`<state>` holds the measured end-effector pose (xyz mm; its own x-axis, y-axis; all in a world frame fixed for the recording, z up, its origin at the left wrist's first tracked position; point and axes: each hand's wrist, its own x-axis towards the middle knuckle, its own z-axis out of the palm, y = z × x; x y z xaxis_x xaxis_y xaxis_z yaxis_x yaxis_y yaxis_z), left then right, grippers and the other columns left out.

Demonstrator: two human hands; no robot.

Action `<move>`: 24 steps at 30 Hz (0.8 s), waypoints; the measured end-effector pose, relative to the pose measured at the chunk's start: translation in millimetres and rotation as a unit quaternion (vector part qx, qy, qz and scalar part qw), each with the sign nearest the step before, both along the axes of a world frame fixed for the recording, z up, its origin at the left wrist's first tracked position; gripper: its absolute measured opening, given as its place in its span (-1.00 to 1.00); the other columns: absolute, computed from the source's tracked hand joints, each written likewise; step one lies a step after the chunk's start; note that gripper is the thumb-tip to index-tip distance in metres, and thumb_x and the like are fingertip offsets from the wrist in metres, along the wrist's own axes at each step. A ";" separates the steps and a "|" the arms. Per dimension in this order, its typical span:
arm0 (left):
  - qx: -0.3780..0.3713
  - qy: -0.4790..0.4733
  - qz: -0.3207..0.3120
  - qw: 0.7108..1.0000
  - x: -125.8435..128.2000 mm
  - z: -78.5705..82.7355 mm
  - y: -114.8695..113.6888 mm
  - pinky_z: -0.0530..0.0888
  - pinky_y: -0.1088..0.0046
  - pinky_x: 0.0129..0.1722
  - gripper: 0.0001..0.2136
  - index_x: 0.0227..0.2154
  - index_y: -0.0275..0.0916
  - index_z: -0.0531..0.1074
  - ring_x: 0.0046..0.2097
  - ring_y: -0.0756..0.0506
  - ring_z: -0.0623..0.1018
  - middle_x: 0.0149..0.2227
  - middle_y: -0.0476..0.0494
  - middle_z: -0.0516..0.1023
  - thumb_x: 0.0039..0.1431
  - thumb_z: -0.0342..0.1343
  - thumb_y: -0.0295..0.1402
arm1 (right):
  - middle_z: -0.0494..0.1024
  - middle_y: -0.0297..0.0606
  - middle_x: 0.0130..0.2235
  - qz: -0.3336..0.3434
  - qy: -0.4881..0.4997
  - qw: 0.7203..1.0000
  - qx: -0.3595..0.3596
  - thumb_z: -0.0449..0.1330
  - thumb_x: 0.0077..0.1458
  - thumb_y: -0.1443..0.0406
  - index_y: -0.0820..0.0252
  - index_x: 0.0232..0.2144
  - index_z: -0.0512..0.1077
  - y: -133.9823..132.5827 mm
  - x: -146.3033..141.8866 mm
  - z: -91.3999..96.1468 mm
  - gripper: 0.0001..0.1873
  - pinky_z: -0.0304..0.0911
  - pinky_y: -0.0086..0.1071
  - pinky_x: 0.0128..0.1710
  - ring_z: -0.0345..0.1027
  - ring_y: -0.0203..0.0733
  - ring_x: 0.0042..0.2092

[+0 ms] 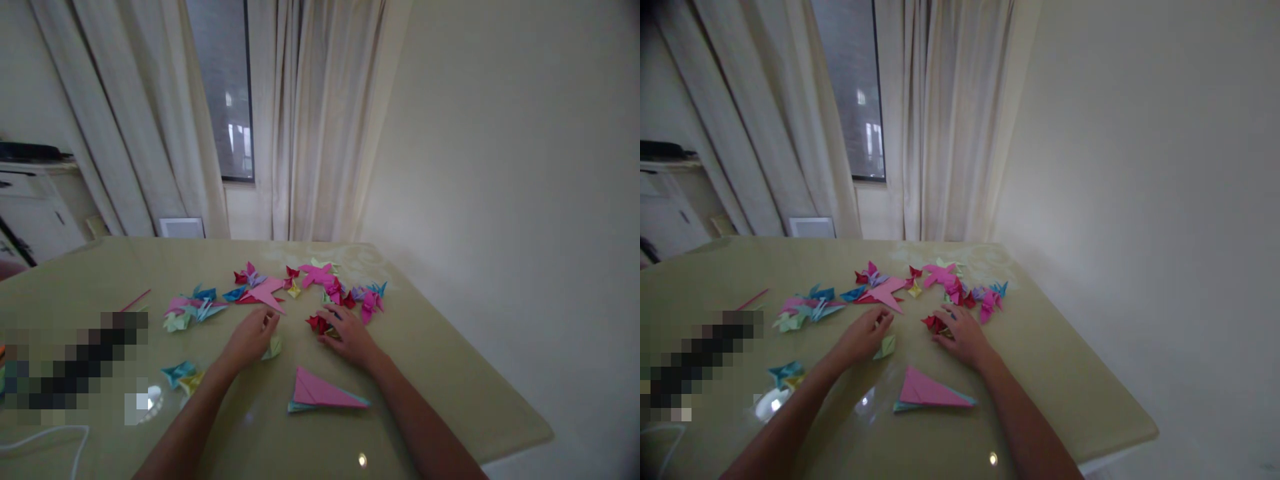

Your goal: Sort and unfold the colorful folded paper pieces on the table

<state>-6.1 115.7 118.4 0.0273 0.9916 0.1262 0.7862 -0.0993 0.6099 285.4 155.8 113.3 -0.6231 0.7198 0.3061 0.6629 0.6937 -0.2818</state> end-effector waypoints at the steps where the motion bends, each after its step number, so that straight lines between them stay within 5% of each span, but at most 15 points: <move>1: -0.031 -0.014 -0.031 0.999 -2.3 -0.2 -1.7 0.47 0.28 -0.14 -0.65 -0.13 -0.24 0.47 -0.15 -0.22 0.59 -0.20 -0.23 0.60 0.35 -0.03 -0.07 | 0.38 0.00 0.31 0.000 -0.002 1.000 -0.001 0.27 0.30 0.00 0.03 0.31 0.36 -0.4 0.4 0.2 -0.38 0.22 0.03 0.30 0.26 0.13 0.31; 5: -0.073 -0.026 -0.122 0.989 -1.8 -2.4 -7.9 0.47 0.32 -0.13 -0.65 -0.12 -0.21 0.50 -0.13 -0.22 0.60 -0.16 -0.17 0.60 0.05 0.26 -0.19 | 0.36 -0.03 0.33 -0.004 -0.008 1.000 -0.010 0.26 0.31 0.02 0.01 0.30 0.37 -2.9 -3.9 0.5 -0.42 0.20 0.01 0.32 0.25 0.12 0.33; 17: 0.115 -0.156 -0.097 0.976 34.3 -1.5 -8.9 0.54 0.20 -0.02 -0.69 -0.03 -0.15 0.51 -0.10 -0.19 0.60 -0.11 -0.17 0.61 0.18 0.26 -0.24 | 0.38 -0.06 0.34 0.029 0.010 1.000 -0.002 0.28 0.30 0.02 0.03 0.24 0.41 -8.1 -7.9 7.6 -0.45 0.18 0.00 0.32 0.26 0.12 0.32; 24: 0.044 -0.423 -0.120 0.897 62.7 -1.4 -18.2 0.59 0.21 0.01 -0.55 0.10 -0.14 0.41 0.09 -0.25 0.62 0.04 -0.25 0.59 0.23 0.27 -0.07 | 0.55 -0.04 0.09 0.056 0.150 0.986 0.054 0.14 0.40 0.02 0.14 0.09 0.46 -20.2 -10.6 19.1 -0.60 0.26 -0.07 0.19 0.38 0.05 0.13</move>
<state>56.6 97.5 116.9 0.0952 0.9553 0.2797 -0.0055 -0.2805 0.9598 274.9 135.6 132.4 -0.5667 0.6054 0.5589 0.4792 0.7940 -0.3741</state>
